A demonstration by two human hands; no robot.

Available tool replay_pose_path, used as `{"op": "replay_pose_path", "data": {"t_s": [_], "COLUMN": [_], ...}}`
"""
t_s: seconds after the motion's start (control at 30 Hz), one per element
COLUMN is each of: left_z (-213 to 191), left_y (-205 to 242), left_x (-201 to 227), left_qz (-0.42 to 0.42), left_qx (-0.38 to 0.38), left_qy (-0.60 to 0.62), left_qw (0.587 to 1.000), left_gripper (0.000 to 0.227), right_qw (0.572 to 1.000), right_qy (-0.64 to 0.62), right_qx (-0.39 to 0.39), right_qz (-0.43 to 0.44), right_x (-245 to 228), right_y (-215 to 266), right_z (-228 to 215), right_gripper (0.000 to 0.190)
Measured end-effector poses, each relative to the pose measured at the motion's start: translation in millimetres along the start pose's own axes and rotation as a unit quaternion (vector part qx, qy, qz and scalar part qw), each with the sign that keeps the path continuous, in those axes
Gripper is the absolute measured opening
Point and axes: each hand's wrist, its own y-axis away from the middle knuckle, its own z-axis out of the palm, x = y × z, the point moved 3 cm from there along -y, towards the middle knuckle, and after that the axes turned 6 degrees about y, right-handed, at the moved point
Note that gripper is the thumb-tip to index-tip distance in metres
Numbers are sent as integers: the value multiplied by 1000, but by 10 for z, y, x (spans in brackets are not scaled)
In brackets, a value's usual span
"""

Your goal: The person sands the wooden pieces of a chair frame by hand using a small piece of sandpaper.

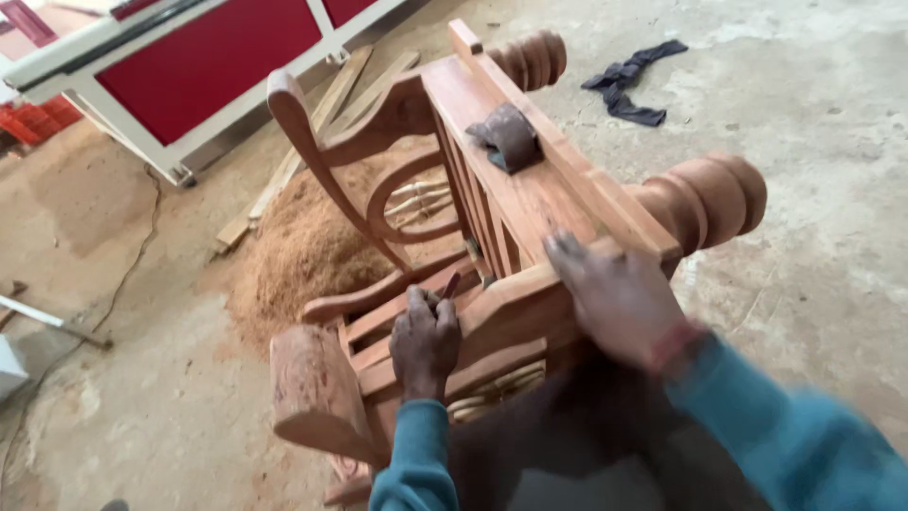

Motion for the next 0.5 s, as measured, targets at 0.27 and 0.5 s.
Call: {"op": "replay_pose_path", "data": {"t_s": [0.27, 0.5], "left_z": [48, 62], "left_y": [-62, -5], "left_x": [6, -55], "left_qz": [1, 17], "left_qx": [13, 19], "left_qy": [-13, -30], "left_qw": [1000, 999], "left_gripper": [24, 24], "right_qw": [989, 992], "right_qy": [-125, -61], "right_qx": [-19, 99], "right_qz": [76, 53], "right_x": [82, -6], "right_y": [-156, 45], "right_z": [114, 39], "right_gripper": [59, 57]}}
